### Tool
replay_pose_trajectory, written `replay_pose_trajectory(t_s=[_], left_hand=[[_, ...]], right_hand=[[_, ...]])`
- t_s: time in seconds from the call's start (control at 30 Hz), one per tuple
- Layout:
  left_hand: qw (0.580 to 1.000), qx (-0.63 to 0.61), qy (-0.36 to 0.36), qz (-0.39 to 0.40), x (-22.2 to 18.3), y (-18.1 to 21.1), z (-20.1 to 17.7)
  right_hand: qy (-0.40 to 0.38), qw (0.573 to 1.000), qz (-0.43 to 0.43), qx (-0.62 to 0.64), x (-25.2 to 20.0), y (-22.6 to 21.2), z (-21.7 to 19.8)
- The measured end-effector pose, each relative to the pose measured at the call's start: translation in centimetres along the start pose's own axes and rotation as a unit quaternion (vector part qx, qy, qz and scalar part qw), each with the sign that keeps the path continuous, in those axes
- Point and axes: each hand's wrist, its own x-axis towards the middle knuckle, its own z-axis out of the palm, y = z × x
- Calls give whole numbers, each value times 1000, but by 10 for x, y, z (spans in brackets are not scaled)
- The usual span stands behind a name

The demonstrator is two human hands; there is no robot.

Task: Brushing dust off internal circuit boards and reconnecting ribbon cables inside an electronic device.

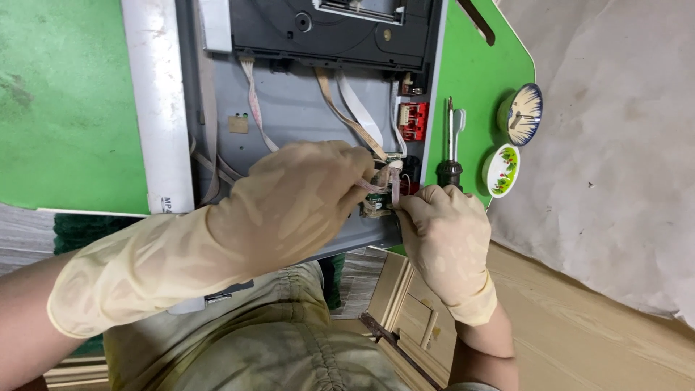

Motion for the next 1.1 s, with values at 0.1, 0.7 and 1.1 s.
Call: replay_pose_trajectory(t_s=[0.1, 0.7, 1.1], left_hand=[[999, 31, -15, 6, 1, -4, -7], [887, -402, -184, -134, 11, -1, -44], [898, -436, 55, 23, 2, 9, -33]], right_hand=[[-21, 997, 16, 72, -1, 5, -6], [199, 970, 36, 133, -33, -15, 11], [276, 914, 156, 253, -34, -58, 13]])
